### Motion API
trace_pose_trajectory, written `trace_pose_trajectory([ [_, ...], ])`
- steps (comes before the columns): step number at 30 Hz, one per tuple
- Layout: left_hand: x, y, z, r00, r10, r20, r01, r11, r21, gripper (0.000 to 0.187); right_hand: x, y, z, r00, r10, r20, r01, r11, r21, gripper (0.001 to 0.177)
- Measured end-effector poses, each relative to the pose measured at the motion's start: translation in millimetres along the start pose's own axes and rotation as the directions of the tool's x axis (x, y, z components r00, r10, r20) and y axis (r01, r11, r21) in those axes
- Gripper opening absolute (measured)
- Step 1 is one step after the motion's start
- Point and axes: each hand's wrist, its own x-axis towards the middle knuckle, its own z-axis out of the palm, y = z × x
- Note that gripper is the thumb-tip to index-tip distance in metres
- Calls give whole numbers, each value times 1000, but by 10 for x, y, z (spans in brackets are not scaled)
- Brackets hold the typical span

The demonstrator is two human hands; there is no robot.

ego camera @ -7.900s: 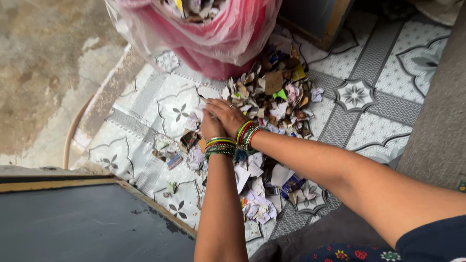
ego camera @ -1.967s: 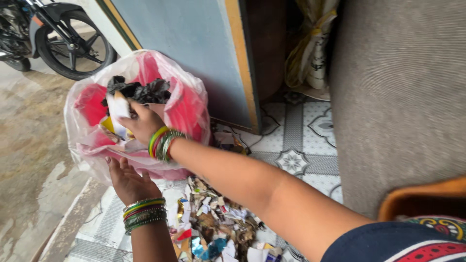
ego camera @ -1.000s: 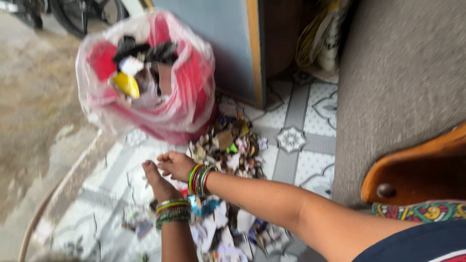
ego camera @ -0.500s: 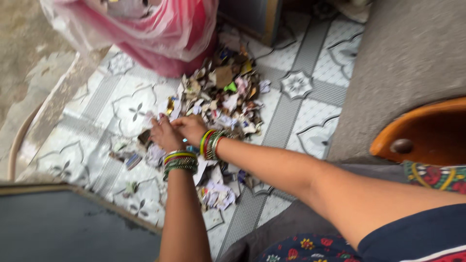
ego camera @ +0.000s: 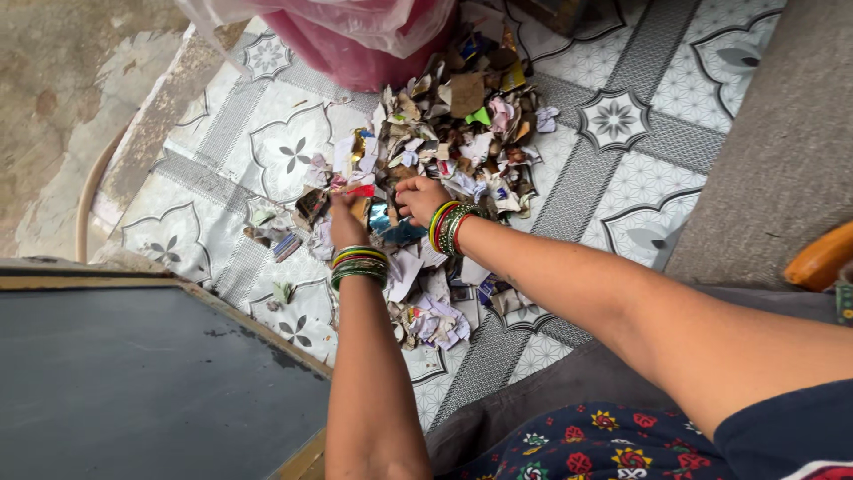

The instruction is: The person sits on a tiled floor and sorts through a pile of mixed trash, picking up pieces of paper, plastic, and other debris by hand and placing them into a pink plastic bag. The person repeatedly gathers handfuls of debris and transfers them into the bag.

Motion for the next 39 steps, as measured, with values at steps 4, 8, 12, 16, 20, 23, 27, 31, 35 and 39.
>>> trace_pose_trajectory([
  [4, -5, -98, 146, 947, 310, 85, -317, 859, 401, 49, -8, 52, 92, 979, -202, 36, 205, 954, -217, 28],
  [8, 153, -490, 164, 813, 459, 357, -559, 448, 697, 39, -62, 9, 186, 904, -395, 165, 415, 718, -558, 35],
  [12, 102, -678, 109, 949, 171, 266, -314, 612, 726, 39, -100, -27, 242, 938, -217, 269, 345, 623, -701, 42],
  [16, -2, -781, 74, 986, 82, 147, -143, 867, 478, 36, 26, 148, 259, 931, -223, 290, 366, 564, -741, 47],
  [20, 45, -815, -71, 837, 383, 390, -530, 397, 749, 46, 137, 245, 208, 897, -310, 316, 440, 547, -712, 51],
  [23, 101, -770, -73, 878, 256, 405, -476, 374, 796, 48, 24, 82, 220, 892, -355, 280, 447, 598, -666, 51],
  [27, -12, -631, -36, 889, 189, 417, -458, 347, 818, 48, -75, -146, 168, 958, -272, 85, 275, 798, -537, 40],
  [31, -85, -556, 25, 989, -35, 144, -64, 778, 625, 41, 19, -69, 12, 964, -262, 55, 259, 866, -428, 34],
  [35, 112, -770, 21, 898, 284, 335, -439, 612, 658, 43, 152, 81, -45, 968, -228, 106, 248, 935, -253, 37],
  [39, 169, -690, 36, 811, 481, 334, -561, 477, 676, 48, 187, 61, -52, 949, -283, 141, 307, 933, -188, 37],
])
